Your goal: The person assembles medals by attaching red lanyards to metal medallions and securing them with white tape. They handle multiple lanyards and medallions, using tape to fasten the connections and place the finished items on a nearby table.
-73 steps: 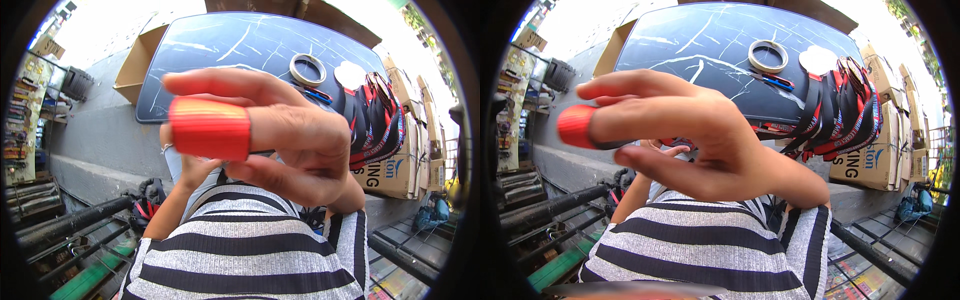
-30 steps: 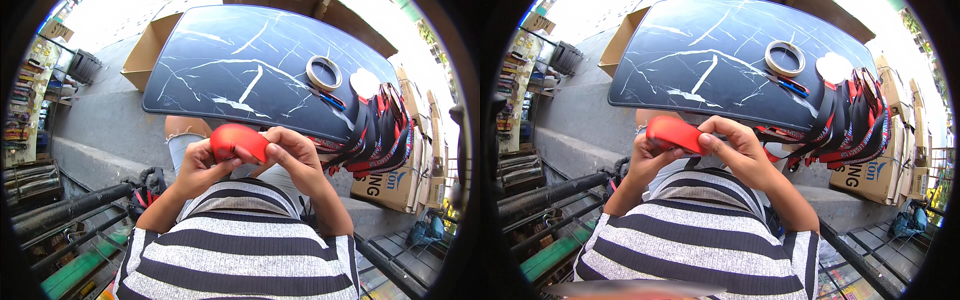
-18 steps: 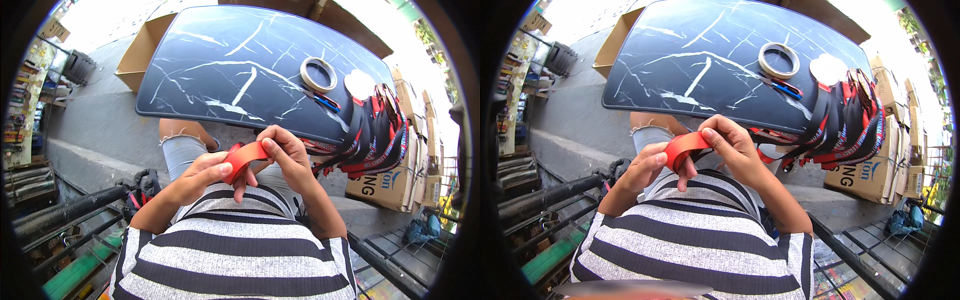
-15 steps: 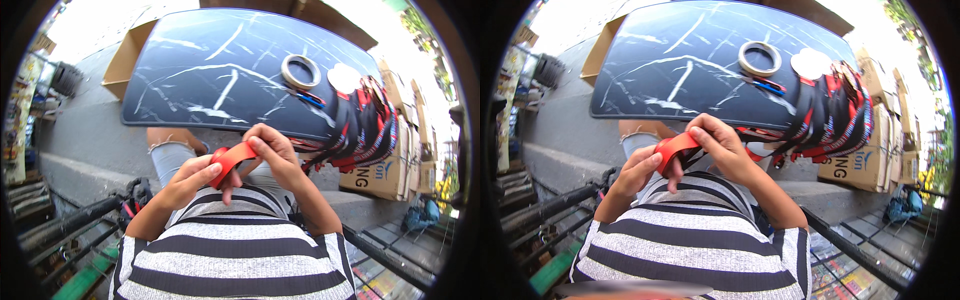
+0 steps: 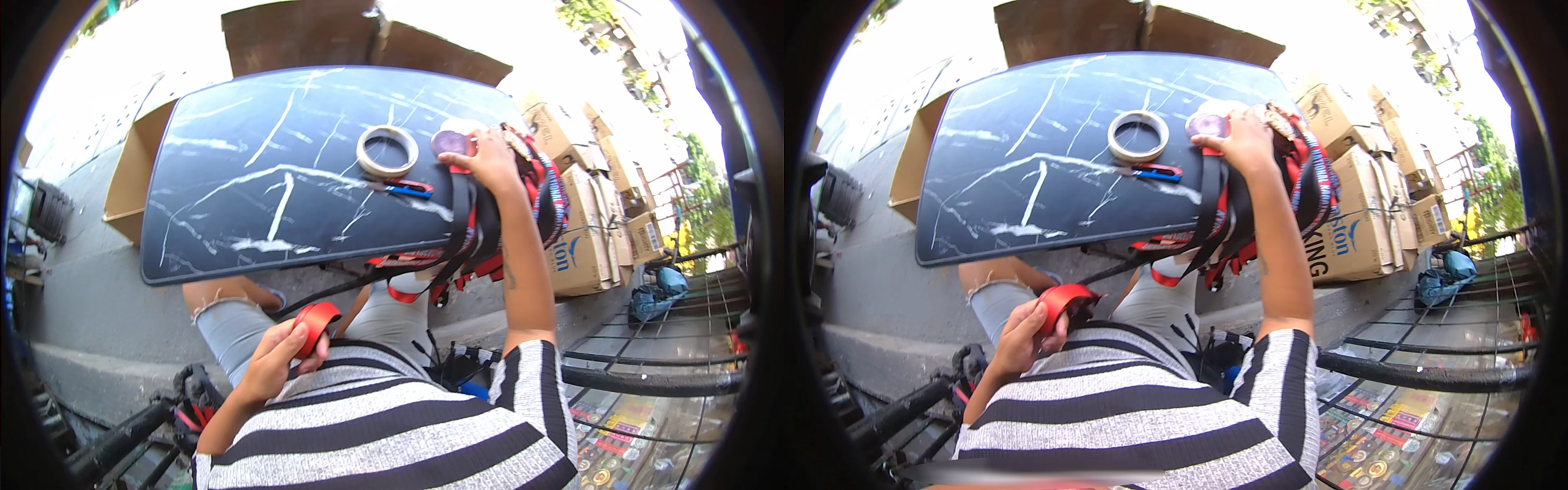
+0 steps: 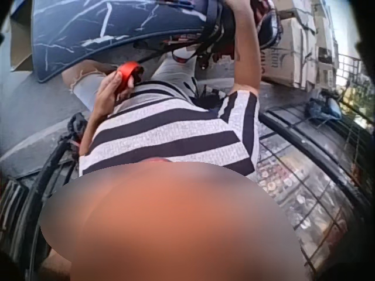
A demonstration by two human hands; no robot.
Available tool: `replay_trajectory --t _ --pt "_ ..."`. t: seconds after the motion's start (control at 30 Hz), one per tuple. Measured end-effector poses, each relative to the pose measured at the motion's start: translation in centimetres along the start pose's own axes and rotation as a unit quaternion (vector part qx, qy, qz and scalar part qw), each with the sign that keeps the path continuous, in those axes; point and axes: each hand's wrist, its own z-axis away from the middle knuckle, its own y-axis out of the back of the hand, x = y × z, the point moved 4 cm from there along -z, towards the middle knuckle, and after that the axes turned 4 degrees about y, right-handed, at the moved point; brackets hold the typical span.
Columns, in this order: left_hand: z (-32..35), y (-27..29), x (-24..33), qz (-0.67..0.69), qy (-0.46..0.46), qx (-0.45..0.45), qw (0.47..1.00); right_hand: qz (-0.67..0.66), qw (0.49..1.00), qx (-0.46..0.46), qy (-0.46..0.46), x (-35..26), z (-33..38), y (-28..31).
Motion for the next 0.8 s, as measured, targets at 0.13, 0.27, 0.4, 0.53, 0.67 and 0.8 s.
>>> replay_trajectory --t 0.13,0.27,0.4,0.53,0.67,0.8 --pt "0.3 0.4 0.1 0.003 -0.016 0.004 1.0 -0.143 0.987 0.068 -0.003 0.1 0.0 1.1" --pt "0.1 0.1 0.5 0.003 -0.015 -0.038 0.999 -0.186 0.966 0.177 0.04 -1.4 1.3 2.5" --pt "-0.1 -0.1 0.4 -0.016 -0.014 -0.035 0.999 -0.18 0.969 0.167 -0.015 -1.8 1.1 3.1" --pt "0.3 0.0 -0.3 -0.026 -0.04 0.002 0.999 -0.175 0.954 0.238 0.041 -3.0 2.6 6.8" --pt "0.5 1.0 -0.3 0.013 -0.062 0.065 0.996 -0.393 0.896 0.119 0.171 -8.5 9.0 9.2" --pt "0.0 -0.1 -0.4 0.097 -0.041 -0.016 0.994 -0.557 0.723 0.072 0.402 -16.7 15.6 10.2"
